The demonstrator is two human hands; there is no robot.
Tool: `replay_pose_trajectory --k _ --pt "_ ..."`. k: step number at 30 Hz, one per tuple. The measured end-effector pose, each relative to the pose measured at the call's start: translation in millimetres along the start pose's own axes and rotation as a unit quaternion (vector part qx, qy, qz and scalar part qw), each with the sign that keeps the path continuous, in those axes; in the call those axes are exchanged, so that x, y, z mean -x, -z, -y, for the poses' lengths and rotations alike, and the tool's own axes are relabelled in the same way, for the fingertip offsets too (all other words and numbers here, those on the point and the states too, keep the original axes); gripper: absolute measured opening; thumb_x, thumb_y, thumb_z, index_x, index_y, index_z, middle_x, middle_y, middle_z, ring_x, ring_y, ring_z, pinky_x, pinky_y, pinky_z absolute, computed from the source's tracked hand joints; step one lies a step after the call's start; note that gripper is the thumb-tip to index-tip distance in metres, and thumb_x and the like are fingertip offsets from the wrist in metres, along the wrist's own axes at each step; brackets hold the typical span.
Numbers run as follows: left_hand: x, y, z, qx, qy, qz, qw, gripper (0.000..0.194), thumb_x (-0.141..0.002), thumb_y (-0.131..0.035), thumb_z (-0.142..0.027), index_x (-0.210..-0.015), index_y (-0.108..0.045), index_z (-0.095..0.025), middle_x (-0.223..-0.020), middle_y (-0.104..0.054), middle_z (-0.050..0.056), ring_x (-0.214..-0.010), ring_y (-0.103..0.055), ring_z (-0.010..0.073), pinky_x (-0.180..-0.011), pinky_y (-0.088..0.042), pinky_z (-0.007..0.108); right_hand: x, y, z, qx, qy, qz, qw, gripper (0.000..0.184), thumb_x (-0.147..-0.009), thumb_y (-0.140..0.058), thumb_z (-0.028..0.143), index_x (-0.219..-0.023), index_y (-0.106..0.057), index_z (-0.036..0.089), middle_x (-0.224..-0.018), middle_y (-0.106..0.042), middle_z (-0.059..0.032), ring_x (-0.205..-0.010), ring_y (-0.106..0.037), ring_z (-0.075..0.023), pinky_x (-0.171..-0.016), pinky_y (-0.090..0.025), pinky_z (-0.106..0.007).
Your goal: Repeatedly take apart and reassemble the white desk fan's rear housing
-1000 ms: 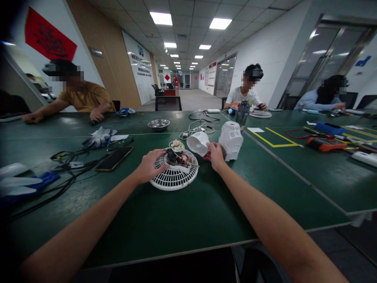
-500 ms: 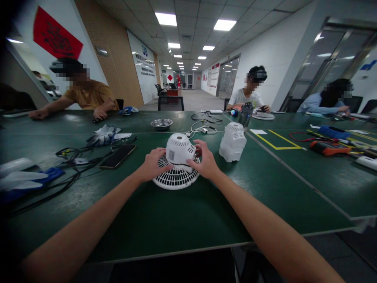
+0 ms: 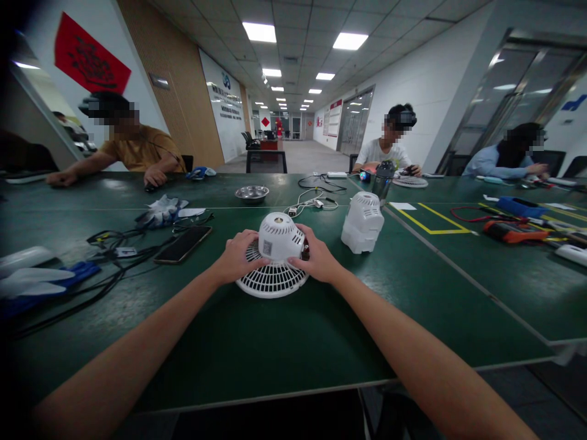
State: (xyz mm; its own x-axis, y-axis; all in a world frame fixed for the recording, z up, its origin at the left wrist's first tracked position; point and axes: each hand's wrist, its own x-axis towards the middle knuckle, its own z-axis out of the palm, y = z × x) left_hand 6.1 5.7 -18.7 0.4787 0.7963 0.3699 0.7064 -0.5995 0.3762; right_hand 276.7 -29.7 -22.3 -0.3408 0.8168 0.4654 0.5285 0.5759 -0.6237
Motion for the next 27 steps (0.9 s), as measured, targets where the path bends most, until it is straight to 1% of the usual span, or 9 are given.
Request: replay_pose_trajectory --k 3,5,7,10,14,18,23,27 --pt "1 4.5 -4 0.001 -0.004 0.002 1.0 0.058 -0.076 -0.064 -0.07 -0.108 -0.056 -0.021 -0.111 -0.061 0.008 -0.102 -0.057 0.0301 -0.09 -0.042 0.049 0 2 1 -0.009 0.019 0.011 1.0 0.081 -0.081 -0.073 0.041 -0.148 -0.031 0.028 -0.134 -0.059 -0.0113 -0.113 -0.063 -0.0321 -0.098 -0.051 -0.053" --pt "2 6.9 -6 -0.003 -0.011 0.001 1.0 0.059 -0.074 -0.066 -0.071 -0.104 -0.055 -0.021 -0.106 -0.062 0.007 -0.098 -0.058 0.0295 -0.089 -0.042 0.048 1 3 1 -0.016 0.028 0.017 0.999 0.081 -0.08 -0.074 0.041 -0.148 -0.032 0.028 -0.134 -0.059 -0.0111 -0.11 -0.064 -0.0318 -0.096 -0.052 -0.053" --pt "3 8.6 -8 -0.001 -0.012 0.002 1.0 0.059 -0.074 -0.066 -0.071 -0.104 -0.055 -0.022 -0.107 -0.062 0.007 -0.098 -0.058 0.0296 -0.088 -0.042 0.048 1 4 2 -0.023 0.027 0.019 0.999 0.081 -0.08 -0.074 0.041 -0.147 -0.032 0.028 -0.134 -0.059 -0.0114 -0.111 -0.064 -0.0324 -0.097 -0.052 -0.053" --pt "4 9.4 -10 0.013 -0.006 0.007 1.0 0.061 -0.073 -0.068 -0.07 -0.108 -0.056 -0.021 -0.109 -0.063 0.008 -0.099 -0.058 0.0302 -0.09 -0.041 0.049 1 4 3 -0.03 0.023 0.02 0.999 0.081 -0.08 -0.075 0.041 -0.147 -0.032 0.028 -0.137 -0.058 -0.0118 -0.119 -0.061 -0.0335 -0.101 -0.049 -0.055" --pt "4 9.3 -10 0.027 -0.014 0.016 0.999 0.063 -0.074 -0.068 -0.068 -0.113 -0.058 -0.02 -0.111 -0.064 0.01 -0.101 -0.058 0.0305 -0.093 -0.04 0.051 1 2 5 -0.021 0.021 0.009 1.0 0.087 -0.075 -0.081 0.044 -0.147 -0.033 0.028 -0.139 -0.057 -0.0115 -0.124 -0.059 -0.0341 -0.107 -0.044 -0.057" --pt "3 10.1 -9 0.023 -0.02 0.033 0.999 0.064 -0.073 -0.068 -0.071 -0.111 -0.063 -0.019 -0.109 -0.062 0.01 -0.098 -0.058 0.0301 -0.092 -0.042 0.052 1 1 7 -0.023 0.008 0.009 1.0 0.092 -0.072 -0.083 0.046 -0.147 -0.032 0.028 -0.139 -0.058 -0.0122 -0.124 -0.059 -0.0346 -0.106 -0.045 -0.058" --pt "3 11.7 -7 0.033 -0.017 0.044 0.998 0.066 -0.073 -0.068 -0.071 -0.114 -0.065 -0.02 -0.111 -0.062 0.011 -0.099 -0.058 0.0304 -0.087 -0.046 0.05 1 0 9 -0.028 0.009 0.007 1.0 0.09 -0.072 -0.083 0.046 -0.146 -0.035 0.029 -0.139 -0.058 -0.0123 -0.124 -0.06 -0.035 -0.105 -0.046 -0.06" --pt "4 12.4 -8 0.039 -0.024 0.046 0.998 0.064 -0.075 -0.068 -0.07 -0.114 -0.064 -0.019 -0.112 -0.062 0.011 -0.099 -0.058 0.0297 -0.088 -0.046 0.05 2 1 12 -0.03 0.013 0.008 0.999 0.088 -0.074 -0.082 0.046 -0.146 -0.035 0.029 -0.139 -0.058 -0.0121 -0.124 -0.059 -0.0349 -0.105 -0.046 -0.06"
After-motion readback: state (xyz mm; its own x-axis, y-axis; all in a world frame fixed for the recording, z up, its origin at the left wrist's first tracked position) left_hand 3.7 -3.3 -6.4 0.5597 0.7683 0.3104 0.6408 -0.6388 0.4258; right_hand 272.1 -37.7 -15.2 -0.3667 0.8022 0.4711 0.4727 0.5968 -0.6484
